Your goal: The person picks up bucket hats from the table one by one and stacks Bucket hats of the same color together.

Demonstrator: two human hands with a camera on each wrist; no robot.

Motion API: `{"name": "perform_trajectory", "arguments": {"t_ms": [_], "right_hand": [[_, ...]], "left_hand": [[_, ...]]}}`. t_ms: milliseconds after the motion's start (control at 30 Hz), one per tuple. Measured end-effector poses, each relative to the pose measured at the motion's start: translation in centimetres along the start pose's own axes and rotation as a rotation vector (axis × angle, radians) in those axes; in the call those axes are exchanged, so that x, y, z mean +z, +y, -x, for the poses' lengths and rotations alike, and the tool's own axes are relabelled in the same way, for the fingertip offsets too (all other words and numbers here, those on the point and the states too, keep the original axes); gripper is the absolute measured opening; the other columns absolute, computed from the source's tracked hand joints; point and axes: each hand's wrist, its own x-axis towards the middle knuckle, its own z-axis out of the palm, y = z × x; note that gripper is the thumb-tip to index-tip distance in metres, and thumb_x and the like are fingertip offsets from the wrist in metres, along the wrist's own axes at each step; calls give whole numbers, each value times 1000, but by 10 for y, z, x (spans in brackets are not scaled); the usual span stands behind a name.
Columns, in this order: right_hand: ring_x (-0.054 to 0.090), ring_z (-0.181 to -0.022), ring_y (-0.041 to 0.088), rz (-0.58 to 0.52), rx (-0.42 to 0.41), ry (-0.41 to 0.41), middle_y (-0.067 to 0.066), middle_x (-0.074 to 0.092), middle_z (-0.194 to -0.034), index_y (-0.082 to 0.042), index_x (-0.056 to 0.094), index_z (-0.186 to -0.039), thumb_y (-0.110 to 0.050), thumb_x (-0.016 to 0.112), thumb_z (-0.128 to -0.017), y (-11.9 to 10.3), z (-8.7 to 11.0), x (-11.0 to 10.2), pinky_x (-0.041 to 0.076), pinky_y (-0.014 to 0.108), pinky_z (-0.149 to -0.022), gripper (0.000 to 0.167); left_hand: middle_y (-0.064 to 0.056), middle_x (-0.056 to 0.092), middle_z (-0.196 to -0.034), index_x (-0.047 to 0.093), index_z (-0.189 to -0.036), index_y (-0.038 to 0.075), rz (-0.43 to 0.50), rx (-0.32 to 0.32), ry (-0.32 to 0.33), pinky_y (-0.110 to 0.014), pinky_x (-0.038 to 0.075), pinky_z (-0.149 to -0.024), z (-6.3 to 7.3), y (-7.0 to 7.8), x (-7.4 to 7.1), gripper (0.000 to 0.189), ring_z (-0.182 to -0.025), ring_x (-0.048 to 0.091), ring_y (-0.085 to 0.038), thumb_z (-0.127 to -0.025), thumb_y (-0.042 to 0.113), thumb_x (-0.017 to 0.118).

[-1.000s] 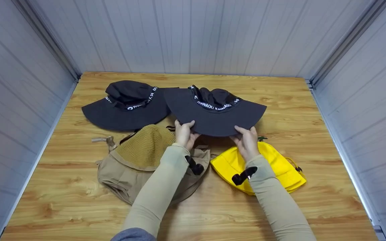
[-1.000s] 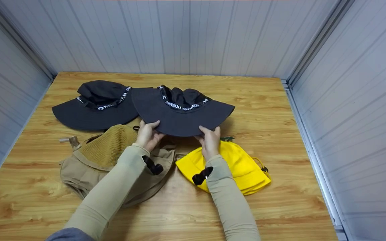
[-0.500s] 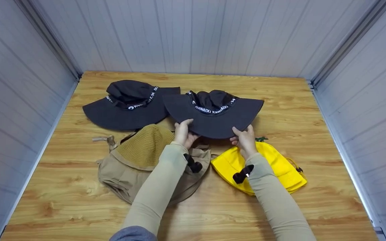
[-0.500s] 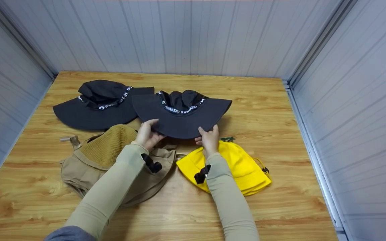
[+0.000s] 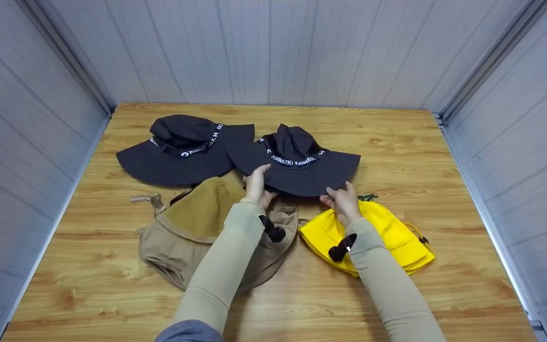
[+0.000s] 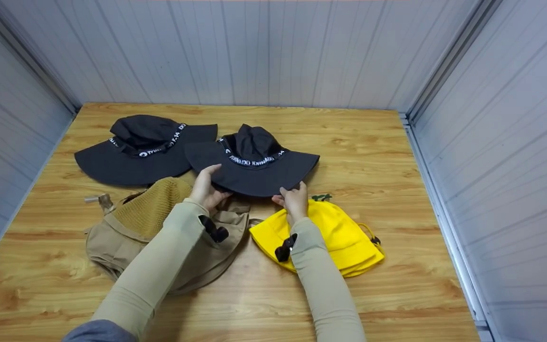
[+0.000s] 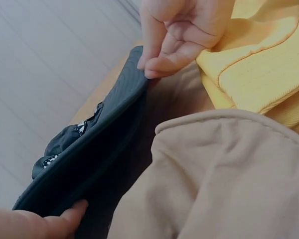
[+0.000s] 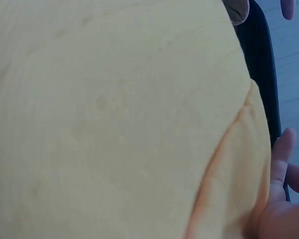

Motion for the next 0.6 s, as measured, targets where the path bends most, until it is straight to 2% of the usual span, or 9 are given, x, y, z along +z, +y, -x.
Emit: {"name": "perform_trajectory", "arguments": {"t_ms": [167, 300, 400, 467, 533, 600], "right_hand": [[61, -77, 16, 10, 12, 23, 16, 27, -159, -20, -5, -160, 2, 47, -101, 1, -2, 1, 58, 22, -77, 82], [61, -89, 19, 3, 16, 14, 17, 23, -161, -20, -4, -160, 5, 44, -101, 2, -2, 1, 57, 25, -87, 81], [60, -102, 23, -4, 21, 4, 17, 20, -162, -19, -3, -160, 7, 41, -100, 4, -3, 0, 55, 27, -93, 79], [59, -112, 26, -12, 29, 0, 17, 18, -163, -18, -2, -160, 8, 40, -100, 4, -3, 0, 54, 27, -96, 78], [56, -121, 29, -18, 36, -4, 15, 13, -165, -17, -2, -160, 8, 40, -100, 4, -4, 0, 53, 28, -97, 78], [53, -127, 31, -26, 38, -8, 15, 10, -166, -15, -2, -160, 9, 39, -99, 4, -3, -1, 52, 28, -99, 77]], "left_hand": [[-15, 20, -159, -17, -155, 33, -12, 32, 55, -58, 35, -112, 3, 4, 0, 103, -139, 39, -35, -92, 15, 62], [-12, 5, -165, -17, -157, 29, -92, 88, 90, -60, 25, -117, 7, 7, 1, 102, -150, 21, -33, -93, 20, 62], [-9, -4, -167, -17, -157, 26, -145, 135, 101, -53, 15, -123, 6, 10, 3, 102, -154, 6, -27, -93, 22, 62], [-8, -7, -167, -17, -158, 22, -170, 154, 98, -46, 11, -125, 6, 12, 4, 101, -154, 0, -24, -94, 22, 61], [-7, -8, -167, -15, -158, 17, -196, 166, 101, -37, 10, -126, 6, 14, 3, 99, -154, -2, -22, -94, 22, 60], [-7, -7, -168, -9, -159, 11, -230, 170, 112, -34, 9, -126, 7, 18, 2, 95, -155, -2, -22, -94, 23, 59]]}}
